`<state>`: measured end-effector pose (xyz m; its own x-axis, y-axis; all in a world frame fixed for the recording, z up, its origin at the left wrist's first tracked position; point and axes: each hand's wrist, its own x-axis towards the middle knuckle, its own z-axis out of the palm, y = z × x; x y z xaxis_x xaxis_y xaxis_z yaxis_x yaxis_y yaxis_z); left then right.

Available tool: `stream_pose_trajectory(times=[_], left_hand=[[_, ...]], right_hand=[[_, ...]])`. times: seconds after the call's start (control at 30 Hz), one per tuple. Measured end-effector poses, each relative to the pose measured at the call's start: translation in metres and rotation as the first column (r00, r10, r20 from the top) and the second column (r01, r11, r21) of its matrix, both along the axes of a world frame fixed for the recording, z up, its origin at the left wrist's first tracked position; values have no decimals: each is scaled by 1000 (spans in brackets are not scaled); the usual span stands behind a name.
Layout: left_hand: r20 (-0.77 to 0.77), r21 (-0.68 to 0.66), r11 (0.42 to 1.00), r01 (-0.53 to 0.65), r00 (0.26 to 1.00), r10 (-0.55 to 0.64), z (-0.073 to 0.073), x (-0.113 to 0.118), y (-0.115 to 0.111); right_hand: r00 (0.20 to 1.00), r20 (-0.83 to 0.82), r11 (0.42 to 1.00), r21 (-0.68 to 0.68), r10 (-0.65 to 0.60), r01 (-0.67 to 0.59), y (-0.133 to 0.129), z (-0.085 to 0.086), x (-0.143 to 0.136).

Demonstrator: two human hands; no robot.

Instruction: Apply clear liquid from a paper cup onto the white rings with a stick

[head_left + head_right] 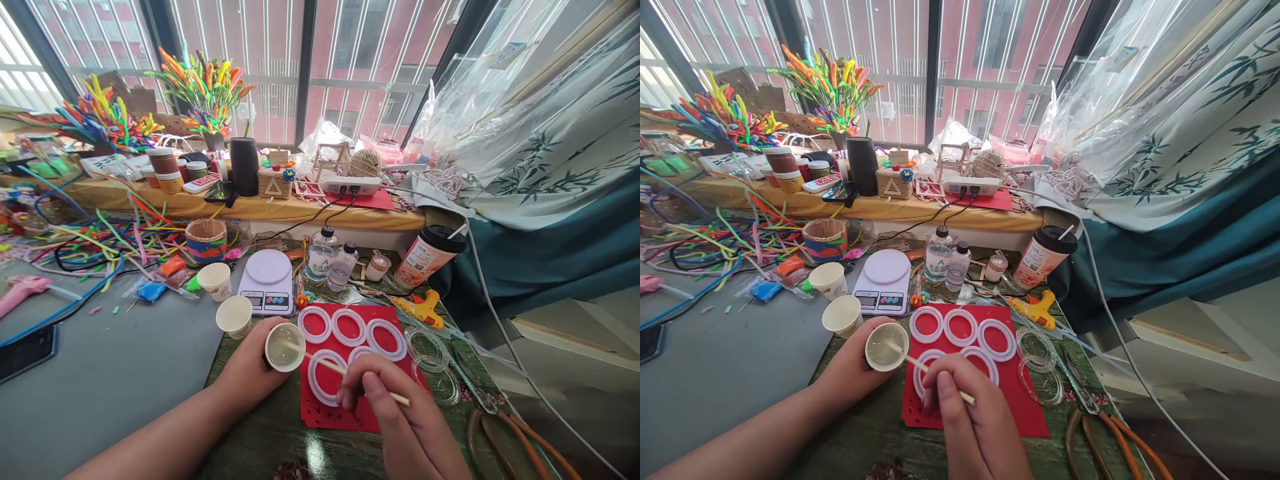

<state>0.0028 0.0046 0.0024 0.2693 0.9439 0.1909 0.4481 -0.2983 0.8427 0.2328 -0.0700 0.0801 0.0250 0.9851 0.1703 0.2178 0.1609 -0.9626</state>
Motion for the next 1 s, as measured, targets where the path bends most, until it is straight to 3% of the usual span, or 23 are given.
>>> stream_pose_trajectory(times=[0.17,0.27,0.4,0.53,0.83,1.0], left_hand=[[2,12,1000,3,1000,-3,2,1,1],[-7,1,1000,0,1000,0,1,0,1],[-7,-17,1000,-11,1000,11,0,0,0],[7,-41,998,-42,999,42,-1,0,-1],[-18,-16,1000,-15,1000,14,-2,0,0],[-16,9,1000,-24,1000,24,-2,0,1]], right_hand=[[998,40,998,26,-51,50,0,0,-1],[999,54,1000,14,2,-2,-1,1,0],[994,72,996,37,-84,82,-1,2,-1],[996,89,999,38,-15,12,-2,2,-4],[998,36,998,2,-56,56,-4,2,-5],[997,74,1000,24,-18,16,-4,1,-5]])
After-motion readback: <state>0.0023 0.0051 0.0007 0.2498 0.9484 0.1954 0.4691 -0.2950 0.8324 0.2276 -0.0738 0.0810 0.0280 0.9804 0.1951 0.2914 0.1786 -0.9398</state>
